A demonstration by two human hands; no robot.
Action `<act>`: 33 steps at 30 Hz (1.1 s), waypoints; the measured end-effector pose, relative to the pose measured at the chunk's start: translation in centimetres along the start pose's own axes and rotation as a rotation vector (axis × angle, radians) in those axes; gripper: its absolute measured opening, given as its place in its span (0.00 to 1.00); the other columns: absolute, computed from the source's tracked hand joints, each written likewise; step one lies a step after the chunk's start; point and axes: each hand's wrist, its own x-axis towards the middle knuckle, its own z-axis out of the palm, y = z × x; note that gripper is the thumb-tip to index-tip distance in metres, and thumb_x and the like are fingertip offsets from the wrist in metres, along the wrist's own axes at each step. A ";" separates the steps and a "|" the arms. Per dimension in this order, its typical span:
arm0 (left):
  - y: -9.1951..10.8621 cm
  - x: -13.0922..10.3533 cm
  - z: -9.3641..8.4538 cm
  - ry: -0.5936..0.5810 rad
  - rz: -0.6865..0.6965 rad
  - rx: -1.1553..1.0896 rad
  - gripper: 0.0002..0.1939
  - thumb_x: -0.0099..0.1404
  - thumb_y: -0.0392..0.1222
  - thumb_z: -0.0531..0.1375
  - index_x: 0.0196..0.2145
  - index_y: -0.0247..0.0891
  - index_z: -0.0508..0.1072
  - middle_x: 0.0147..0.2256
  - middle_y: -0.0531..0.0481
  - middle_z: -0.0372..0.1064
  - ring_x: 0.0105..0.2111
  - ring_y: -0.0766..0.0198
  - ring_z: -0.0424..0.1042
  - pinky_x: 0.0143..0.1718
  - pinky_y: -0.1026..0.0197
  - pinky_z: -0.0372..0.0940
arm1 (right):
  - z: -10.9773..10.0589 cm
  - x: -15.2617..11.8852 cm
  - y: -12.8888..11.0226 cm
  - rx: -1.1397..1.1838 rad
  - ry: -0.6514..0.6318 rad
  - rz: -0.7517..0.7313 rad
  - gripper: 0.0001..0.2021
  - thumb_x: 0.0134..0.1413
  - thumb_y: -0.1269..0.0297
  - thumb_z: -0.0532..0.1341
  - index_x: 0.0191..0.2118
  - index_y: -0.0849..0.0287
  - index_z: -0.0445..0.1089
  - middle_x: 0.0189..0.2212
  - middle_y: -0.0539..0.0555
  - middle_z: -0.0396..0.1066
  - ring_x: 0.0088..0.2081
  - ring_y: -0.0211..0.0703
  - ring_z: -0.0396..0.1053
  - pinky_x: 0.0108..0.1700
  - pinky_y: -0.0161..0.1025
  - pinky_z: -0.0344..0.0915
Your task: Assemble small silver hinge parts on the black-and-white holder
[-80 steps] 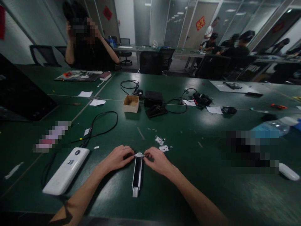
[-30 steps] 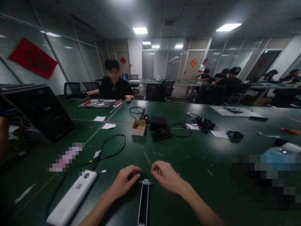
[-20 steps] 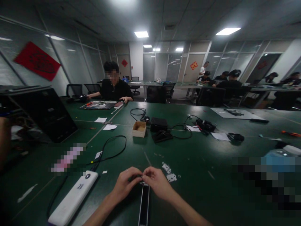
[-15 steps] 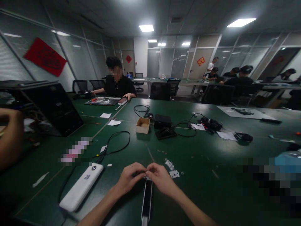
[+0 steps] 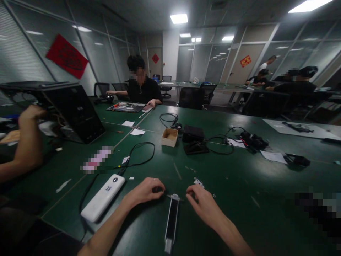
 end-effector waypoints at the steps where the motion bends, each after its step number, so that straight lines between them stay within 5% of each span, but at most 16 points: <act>1: -0.1 0.0 0.0 -0.028 -0.011 0.025 0.08 0.60 0.36 0.59 0.37 0.38 0.75 0.31 0.52 0.71 0.30 0.65 0.69 0.34 0.67 0.61 | 0.0 -0.3 0.2 -0.015 -0.040 0.007 0.09 0.57 0.61 0.55 0.40 0.56 0.70 0.34 0.55 0.70 0.31 0.43 0.66 0.32 0.39 0.64; 8: 0.4 0.2 0.7 -0.117 0.001 0.036 0.08 0.61 0.38 0.59 0.38 0.39 0.75 0.30 0.53 0.72 0.30 0.66 0.69 0.32 0.68 0.59 | 1.5 -0.7 -0.4 -0.087 -0.170 0.031 0.10 0.59 0.64 0.53 0.39 0.59 0.70 0.33 0.54 0.69 0.34 0.42 0.67 0.37 0.39 0.63; 33: 1.4 0.6 2.6 -0.035 0.064 0.031 0.09 0.68 0.39 0.56 0.42 0.37 0.74 0.37 0.49 0.74 0.38 0.63 0.72 0.40 0.66 0.63 | 3.7 -0.7 0.8 -0.067 0.021 -0.068 0.12 0.61 0.61 0.50 0.33 0.58 0.68 0.28 0.53 0.68 0.28 0.41 0.66 0.31 0.38 0.63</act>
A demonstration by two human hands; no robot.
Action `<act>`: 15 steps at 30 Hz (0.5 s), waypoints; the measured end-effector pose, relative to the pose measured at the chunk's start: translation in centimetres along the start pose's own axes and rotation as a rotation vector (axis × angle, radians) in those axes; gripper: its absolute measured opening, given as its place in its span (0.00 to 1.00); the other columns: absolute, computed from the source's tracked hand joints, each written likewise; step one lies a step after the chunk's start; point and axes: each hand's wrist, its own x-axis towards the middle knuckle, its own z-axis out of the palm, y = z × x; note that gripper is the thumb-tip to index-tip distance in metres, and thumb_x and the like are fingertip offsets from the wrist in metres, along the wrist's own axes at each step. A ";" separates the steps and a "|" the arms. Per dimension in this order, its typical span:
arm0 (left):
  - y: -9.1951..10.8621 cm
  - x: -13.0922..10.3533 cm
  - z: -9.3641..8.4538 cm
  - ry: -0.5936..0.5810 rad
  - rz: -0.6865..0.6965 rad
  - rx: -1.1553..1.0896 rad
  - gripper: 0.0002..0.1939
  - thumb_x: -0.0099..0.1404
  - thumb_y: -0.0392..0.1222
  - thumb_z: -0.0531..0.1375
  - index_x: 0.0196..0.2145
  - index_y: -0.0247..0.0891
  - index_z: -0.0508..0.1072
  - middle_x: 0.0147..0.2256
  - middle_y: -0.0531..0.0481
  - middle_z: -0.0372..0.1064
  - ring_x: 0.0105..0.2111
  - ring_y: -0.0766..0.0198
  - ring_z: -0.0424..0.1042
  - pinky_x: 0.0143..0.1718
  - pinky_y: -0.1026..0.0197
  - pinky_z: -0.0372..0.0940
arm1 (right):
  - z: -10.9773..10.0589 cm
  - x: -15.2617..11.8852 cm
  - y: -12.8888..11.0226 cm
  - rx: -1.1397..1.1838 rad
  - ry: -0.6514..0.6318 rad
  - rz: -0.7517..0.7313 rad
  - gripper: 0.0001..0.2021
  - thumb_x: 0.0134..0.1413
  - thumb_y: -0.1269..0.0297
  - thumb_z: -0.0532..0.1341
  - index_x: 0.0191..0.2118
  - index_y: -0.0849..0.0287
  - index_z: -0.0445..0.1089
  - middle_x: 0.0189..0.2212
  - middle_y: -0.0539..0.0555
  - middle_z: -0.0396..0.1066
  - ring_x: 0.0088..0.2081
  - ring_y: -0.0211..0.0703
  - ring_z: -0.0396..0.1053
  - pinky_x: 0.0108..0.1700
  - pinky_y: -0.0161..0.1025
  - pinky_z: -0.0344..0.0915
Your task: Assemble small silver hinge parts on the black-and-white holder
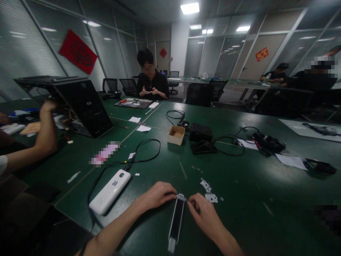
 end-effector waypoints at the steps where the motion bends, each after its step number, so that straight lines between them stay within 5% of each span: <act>1: 0.1 0.0 0.1 0.011 0.005 0.003 0.09 0.68 0.39 0.55 0.43 0.37 0.73 0.38 0.48 0.73 0.39 0.63 0.72 0.41 0.65 0.63 | 0.1 0.0 0.1 -0.002 0.006 -0.003 0.12 0.61 0.61 0.49 0.33 0.58 0.67 0.28 0.53 0.67 0.28 0.41 0.66 0.30 0.38 0.63; 15: 0.1 0.1 0.4 0.050 -0.011 -0.015 0.09 0.65 0.35 0.57 0.43 0.38 0.70 0.41 0.49 0.70 0.40 0.63 0.70 0.42 0.64 0.63 | 0.0 0.0 0.8 0.007 0.022 -0.061 0.11 0.62 0.63 0.51 0.38 0.58 0.69 0.32 0.54 0.69 0.32 0.41 0.68 0.34 0.38 0.65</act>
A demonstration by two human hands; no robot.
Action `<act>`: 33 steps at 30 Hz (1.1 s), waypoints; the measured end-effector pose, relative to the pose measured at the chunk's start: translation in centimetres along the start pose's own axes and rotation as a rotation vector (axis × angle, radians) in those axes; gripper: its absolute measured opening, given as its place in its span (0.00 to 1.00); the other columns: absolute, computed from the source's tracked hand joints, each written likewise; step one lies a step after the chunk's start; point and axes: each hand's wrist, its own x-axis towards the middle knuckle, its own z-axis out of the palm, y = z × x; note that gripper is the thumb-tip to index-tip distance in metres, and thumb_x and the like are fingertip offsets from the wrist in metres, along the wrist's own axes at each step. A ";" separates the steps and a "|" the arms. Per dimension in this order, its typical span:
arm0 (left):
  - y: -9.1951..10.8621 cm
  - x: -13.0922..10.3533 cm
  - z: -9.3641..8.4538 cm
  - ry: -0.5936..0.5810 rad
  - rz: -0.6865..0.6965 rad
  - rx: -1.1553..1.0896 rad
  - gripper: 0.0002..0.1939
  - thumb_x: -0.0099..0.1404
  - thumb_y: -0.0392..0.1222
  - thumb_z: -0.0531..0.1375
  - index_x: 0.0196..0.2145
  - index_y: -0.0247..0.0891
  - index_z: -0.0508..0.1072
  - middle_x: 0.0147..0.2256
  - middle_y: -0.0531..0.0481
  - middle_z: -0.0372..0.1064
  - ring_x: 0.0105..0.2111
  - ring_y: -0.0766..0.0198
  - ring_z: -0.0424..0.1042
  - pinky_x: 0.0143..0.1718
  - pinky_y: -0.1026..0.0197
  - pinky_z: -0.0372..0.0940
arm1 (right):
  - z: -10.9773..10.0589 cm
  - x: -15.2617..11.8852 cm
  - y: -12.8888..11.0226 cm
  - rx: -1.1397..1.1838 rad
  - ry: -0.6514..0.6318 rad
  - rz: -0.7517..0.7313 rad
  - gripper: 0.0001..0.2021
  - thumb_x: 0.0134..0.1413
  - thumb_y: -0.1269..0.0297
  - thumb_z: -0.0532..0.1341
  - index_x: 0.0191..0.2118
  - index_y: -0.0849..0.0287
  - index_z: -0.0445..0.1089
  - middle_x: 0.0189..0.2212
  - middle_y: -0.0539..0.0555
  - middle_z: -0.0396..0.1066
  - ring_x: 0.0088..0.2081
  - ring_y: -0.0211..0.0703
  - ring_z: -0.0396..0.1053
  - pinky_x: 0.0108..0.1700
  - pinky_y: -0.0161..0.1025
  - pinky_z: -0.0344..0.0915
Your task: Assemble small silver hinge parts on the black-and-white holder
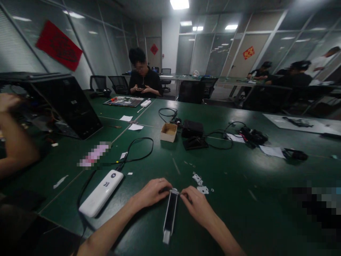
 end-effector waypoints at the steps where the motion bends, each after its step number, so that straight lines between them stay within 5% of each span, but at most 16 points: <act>1: 0.0 0.0 -0.1 -0.005 -0.007 0.003 0.09 0.65 0.35 0.56 0.44 0.39 0.70 0.41 0.49 0.70 0.40 0.63 0.70 0.42 0.64 0.64 | -0.1 0.0 -0.1 -0.007 0.002 0.000 0.11 0.62 0.63 0.51 0.38 0.59 0.69 0.32 0.54 0.69 0.33 0.41 0.68 0.35 0.38 0.65; 23: -0.7 0.3 -0.3 -0.040 -0.025 0.015 0.10 0.66 0.36 0.57 0.45 0.38 0.68 0.42 0.50 0.72 0.42 0.61 0.71 0.44 0.61 0.63 | -1.1 0.3 -0.9 -0.054 -0.032 0.069 0.10 0.61 0.64 0.52 0.41 0.60 0.70 0.35 0.55 0.69 0.35 0.40 0.68 0.36 0.37 0.65; 33: -1.1 0.3 0.1 -0.023 0.010 -0.019 0.10 0.67 0.39 0.55 0.46 0.40 0.67 0.42 0.50 0.71 0.42 0.62 0.70 0.44 0.60 0.63 | -7.7 1.8 1.5 -0.240 0.036 0.135 0.11 0.62 0.65 0.52 0.41 0.61 0.69 0.37 0.56 0.70 0.38 0.41 0.68 0.41 0.37 0.63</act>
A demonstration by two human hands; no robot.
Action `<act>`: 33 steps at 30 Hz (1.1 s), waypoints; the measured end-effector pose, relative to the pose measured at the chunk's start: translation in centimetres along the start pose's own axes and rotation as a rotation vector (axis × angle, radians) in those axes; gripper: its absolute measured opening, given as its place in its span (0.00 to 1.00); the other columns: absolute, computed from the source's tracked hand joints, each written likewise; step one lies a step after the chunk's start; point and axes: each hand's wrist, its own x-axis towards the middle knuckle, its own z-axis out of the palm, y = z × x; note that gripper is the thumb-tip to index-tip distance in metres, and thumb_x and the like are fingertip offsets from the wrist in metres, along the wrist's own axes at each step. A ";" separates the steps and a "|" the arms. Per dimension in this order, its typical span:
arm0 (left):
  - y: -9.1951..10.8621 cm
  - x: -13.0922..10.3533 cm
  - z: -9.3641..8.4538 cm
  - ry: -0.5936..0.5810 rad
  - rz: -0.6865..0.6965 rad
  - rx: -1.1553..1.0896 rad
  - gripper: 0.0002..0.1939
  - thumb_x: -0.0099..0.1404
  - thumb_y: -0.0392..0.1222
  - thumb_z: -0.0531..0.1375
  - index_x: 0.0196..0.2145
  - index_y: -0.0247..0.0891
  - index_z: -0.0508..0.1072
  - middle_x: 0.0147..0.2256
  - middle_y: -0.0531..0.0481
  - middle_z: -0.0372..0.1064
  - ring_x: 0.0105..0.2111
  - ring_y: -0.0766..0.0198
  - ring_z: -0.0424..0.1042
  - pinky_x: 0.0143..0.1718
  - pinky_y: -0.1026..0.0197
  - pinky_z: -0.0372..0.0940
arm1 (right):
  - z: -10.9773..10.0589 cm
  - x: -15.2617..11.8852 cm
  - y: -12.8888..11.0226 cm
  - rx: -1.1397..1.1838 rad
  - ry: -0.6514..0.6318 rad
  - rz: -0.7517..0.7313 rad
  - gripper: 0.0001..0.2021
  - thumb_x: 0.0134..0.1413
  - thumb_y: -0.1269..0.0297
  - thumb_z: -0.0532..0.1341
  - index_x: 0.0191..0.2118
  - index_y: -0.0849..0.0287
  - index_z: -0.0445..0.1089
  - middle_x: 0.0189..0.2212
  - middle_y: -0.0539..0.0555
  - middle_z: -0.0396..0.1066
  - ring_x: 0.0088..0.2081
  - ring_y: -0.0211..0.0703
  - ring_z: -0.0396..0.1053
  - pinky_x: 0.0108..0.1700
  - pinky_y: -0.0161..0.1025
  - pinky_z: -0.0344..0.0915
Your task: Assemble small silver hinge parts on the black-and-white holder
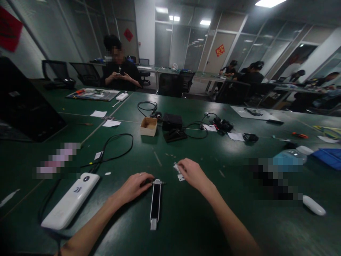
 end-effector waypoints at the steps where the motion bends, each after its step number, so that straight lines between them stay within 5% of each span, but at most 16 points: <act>1: 0.0 0.0 0.1 -0.002 0.000 -0.001 0.10 0.68 0.39 0.54 0.46 0.40 0.67 0.42 0.50 0.71 0.41 0.61 0.70 0.44 0.60 0.64 | -0.5 0.5 0.7 -0.039 -0.014 0.022 0.11 0.61 0.65 0.52 0.41 0.61 0.70 0.37 0.56 0.70 0.38 0.42 0.68 0.41 0.38 0.63; 6: -0.2 0.0 0.2 0.000 0.009 -0.003 0.10 0.69 0.41 0.52 0.47 0.40 0.67 0.43 0.49 0.71 0.42 0.60 0.70 0.45 0.58 0.63 | -1.1 2.8 3.3 -0.167 -0.204 0.060 0.10 0.58 0.69 0.54 0.42 0.60 0.71 0.39 0.57 0.71 0.41 0.44 0.67 0.42 0.37 0.60; 12: 0.1 0.0 0.1 -0.006 0.014 0.039 0.11 0.70 0.40 0.52 0.48 0.40 0.67 0.43 0.48 0.71 0.42 0.60 0.70 0.45 0.58 0.64 | 0.0 3.7 3.4 -0.138 -0.271 0.039 0.11 0.55 0.70 0.55 0.41 0.57 0.72 0.36 0.54 0.72 0.36 0.41 0.68 0.38 0.34 0.60; 17: 0.2 0.1 0.3 -0.006 0.018 0.070 0.12 0.70 0.41 0.51 0.48 0.40 0.67 0.43 0.47 0.71 0.42 0.60 0.70 0.45 0.59 0.64 | -0.1 3.3 2.6 -0.139 -0.242 0.070 0.12 0.60 0.66 0.51 0.42 0.59 0.71 0.38 0.57 0.71 0.38 0.42 0.68 0.39 0.35 0.60; 21: 0.2 0.2 0.3 -0.009 0.022 0.081 0.12 0.69 0.40 0.51 0.48 0.40 0.67 0.43 0.47 0.71 0.42 0.60 0.70 0.45 0.59 0.64 | 0.8 2.9 1.4 -0.157 -0.226 0.090 0.12 0.54 0.56 0.59 0.38 0.60 0.71 0.36 0.57 0.70 0.35 0.44 0.67 0.34 0.35 0.59; 25: 0.1 0.1 0.3 -0.003 0.028 0.074 0.11 0.70 0.40 0.51 0.48 0.40 0.67 0.43 0.47 0.71 0.42 0.60 0.70 0.44 0.59 0.63 | 1.3 2.8 0.6 -0.149 -0.216 0.061 0.06 0.54 0.64 0.58 0.32 0.60 0.70 0.32 0.55 0.69 0.34 0.41 0.67 0.35 0.34 0.59; 33: 0.4 0.1 -0.1 -0.035 0.022 0.089 0.11 0.69 0.38 0.53 0.48 0.40 0.67 0.43 0.48 0.71 0.41 0.59 0.70 0.43 0.58 0.63 | -1.7 3.0 4.1 -0.125 -0.113 0.182 0.10 0.57 0.60 0.56 0.35 0.60 0.70 0.32 0.54 0.71 0.33 0.39 0.67 0.34 0.34 0.59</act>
